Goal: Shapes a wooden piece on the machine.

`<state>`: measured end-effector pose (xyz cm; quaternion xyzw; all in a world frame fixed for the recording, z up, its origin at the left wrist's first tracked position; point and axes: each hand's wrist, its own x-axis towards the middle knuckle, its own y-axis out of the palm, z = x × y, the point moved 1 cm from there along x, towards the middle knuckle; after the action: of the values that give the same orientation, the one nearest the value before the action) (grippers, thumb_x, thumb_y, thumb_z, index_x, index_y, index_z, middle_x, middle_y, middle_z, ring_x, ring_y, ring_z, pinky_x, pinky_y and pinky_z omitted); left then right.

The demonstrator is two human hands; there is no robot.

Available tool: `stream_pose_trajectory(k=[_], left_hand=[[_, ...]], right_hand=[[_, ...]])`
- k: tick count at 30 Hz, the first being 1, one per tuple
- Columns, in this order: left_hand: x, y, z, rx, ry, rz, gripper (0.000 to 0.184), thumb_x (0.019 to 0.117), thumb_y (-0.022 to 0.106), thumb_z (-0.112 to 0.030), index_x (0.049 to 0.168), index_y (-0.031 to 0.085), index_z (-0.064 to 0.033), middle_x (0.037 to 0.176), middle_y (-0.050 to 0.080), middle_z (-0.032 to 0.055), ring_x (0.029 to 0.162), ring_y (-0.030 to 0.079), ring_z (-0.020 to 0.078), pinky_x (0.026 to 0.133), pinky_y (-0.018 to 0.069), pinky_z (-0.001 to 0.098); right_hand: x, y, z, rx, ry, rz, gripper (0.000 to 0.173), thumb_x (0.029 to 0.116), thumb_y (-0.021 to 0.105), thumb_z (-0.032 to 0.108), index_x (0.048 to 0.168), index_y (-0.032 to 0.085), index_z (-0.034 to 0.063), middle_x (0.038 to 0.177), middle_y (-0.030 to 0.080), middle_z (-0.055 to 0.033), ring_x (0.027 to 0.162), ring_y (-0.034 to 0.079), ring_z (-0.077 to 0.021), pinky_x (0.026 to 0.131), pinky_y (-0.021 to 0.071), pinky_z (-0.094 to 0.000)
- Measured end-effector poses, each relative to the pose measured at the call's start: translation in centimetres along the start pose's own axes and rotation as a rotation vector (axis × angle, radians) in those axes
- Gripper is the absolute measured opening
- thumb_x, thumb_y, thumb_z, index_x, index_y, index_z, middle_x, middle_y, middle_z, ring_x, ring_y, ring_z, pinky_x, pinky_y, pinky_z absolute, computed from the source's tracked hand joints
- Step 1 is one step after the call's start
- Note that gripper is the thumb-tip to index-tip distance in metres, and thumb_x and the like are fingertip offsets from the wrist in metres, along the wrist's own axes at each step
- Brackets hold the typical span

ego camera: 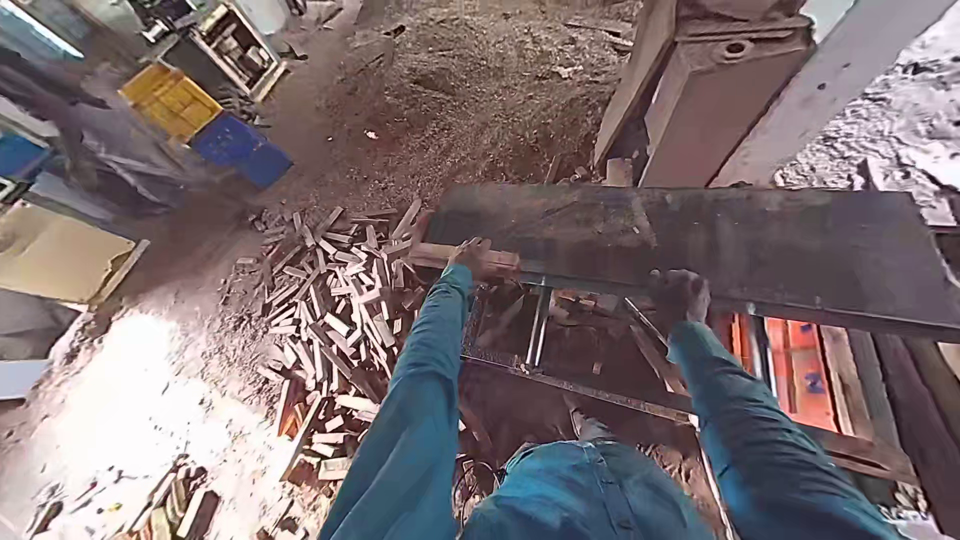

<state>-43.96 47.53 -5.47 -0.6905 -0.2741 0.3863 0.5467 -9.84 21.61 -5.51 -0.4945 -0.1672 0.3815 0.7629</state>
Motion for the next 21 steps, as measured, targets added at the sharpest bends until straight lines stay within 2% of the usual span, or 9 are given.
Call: stream_pose_trajectory(k=[3,5,6,8,11,14,16,19,21], left_hand=[[-1.6,0.2,0.0,-0.054,0.039,0.112,0.086,0.0721,0.082,-0.069,0.126,0.061,-0.0055,0.119,0.067,0.0226,0.114,0.066,0.0408,0.095,0.0535,0.0637],[-3.3,-1.2,-0.5,-0.042,0.081,0.13,0.072,0.0672,0.093,-0.05,0.118,0.065,-0.007,0.107,0.071,0.0209,0.103,0.069,0.0408,0.086,0.0547,0.0656],[-4.4,-2.3,-1.5,0.01,0.069,0.103,0.068,0.0657,0.094,-0.043,0.12,0.067,-0.0133,0.109,0.072,0.0175,0.103,0.069,0.0398,0.083,0.0545,0.0672],[-7.0,-5.6,-5.1,0.03,0.02,-0.035,0.063,0.0812,0.083,-0.041,0.136,0.064,-0.0183,0.129,0.068,0.016,0.119,0.064,0.0409,0.094,0.0495,0.068],[-10.5,-10.0,-9.6,-0.2,-0.041,-0.546,0.062,0.0894,0.076,-0.046,0.133,0.064,-0.0037,0.121,0.071,0.0174,0.11,0.07,0.0361,0.093,0.0551,0.06],[-12.3,-9.1,-10.6,-0.655,-0.068,-0.904,0.07,0.0833,0.082,-0.049,0.132,0.06,-0.0024,0.105,0.073,0.0093,0.092,0.072,0.0179,0.085,0.0607,0.0426],[-13.6,-5.2,-9.7,-0.783,-0.206,-0.773,0.069,0.0848,0.081,-0.052,0.131,0.063,-0.0044,0.105,0.075,0.0105,0.094,0.075,0.0199,0.087,0.0632,0.0462],[-16.9,-1.7,-8.9,-0.466,-0.569,-0.178,0.071,0.0943,0.055,-0.071,0.11,0.071,-0.003,0.108,0.072,0.0224,0.108,0.069,0.0396,0.091,0.0535,0.0626],[-18.7,-1.2,-9.2,-0.377,-0.625,-0.068,0.075,0.0958,0.045,-0.075,0.109,0.072,-0.0066,0.11,0.072,0.0213,0.11,0.068,0.0402,0.09,0.0519,0.0632]], right_hand=[[-2.4,1.0,-2.4,-0.032,-0.083,-0.036,0.051,0.1055,0.051,0.04,0.09,0.07,-0.0046,0.107,0.069,-0.0276,0.113,0.064,-0.045,0.096,0.0489,-0.0628],[-4.7,2.0,-3.1,-0.061,-0.135,-0.088,0.054,0.1035,0.051,0.042,0.082,0.068,-0.0045,0.098,0.07,-0.0265,0.106,0.066,-0.0451,0.091,0.0493,-0.0618],[-6.0,2.4,-3.0,-0.088,-0.166,-0.111,0.058,0.1025,0.05,0.045,0.077,0.066,-0.0042,0.093,0.07,-0.0263,0.101,0.068,-0.0457,0.086,0.0502,-0.0617],[-7.7,2.6,-1.9,-0.111,-0.194,-0.08,0.067,0.102,0.047,0.053,0.072,0.063,-0.0043,0.086,0.069,-0.0269,0.093,0.069,-0.0474,0.079,0.0501,-0.0632],[-8.9,3.6,1.9,0.027,-0.213,0.047,0.069,0.1025,0.043,0.061,0.093,0.069,-0.0023,0.097,0.069,-0.0246,0.099,0.068,-0.0437,0.082,0.0529,-0.0612],[-8.8,5.1,5.7,0.231,-0.298,0.044,0.081,0.1002,0.032,0.069,0.137,0.061,0.0033,0.137,0.056,-0.029,0.129,0.052,-0.0487,0.104,0.0419,-0.0667],[-8.9,5.6,7.8,0.225,-0.282,0.063,0.076,0.0986,0.031,0.071,0.144,0.057,0.0164,0.151,0.044,-0.0267,0.139,0.039,-0.0517,0.104,0.0337,-0.0746],[-10.0,5.9,9.7,-0.001,-0.203,0.22,0.072,0.0977,0.039,0.074,0.135,0.062,0.0171,0.154,0.04,-0.0283,0.145,0.029,-0.0558,0.1,0.0303,-0.0817],[-11.1,6.7,10.9,-0.126,-0.183,0.259,0.073,0.0955,0.046,0.074,0.138,0.061,0.0163,0.148,0.047,-0.0284,0.141,0.036,-0.0543,0.101,0.0294,-0.0801]])
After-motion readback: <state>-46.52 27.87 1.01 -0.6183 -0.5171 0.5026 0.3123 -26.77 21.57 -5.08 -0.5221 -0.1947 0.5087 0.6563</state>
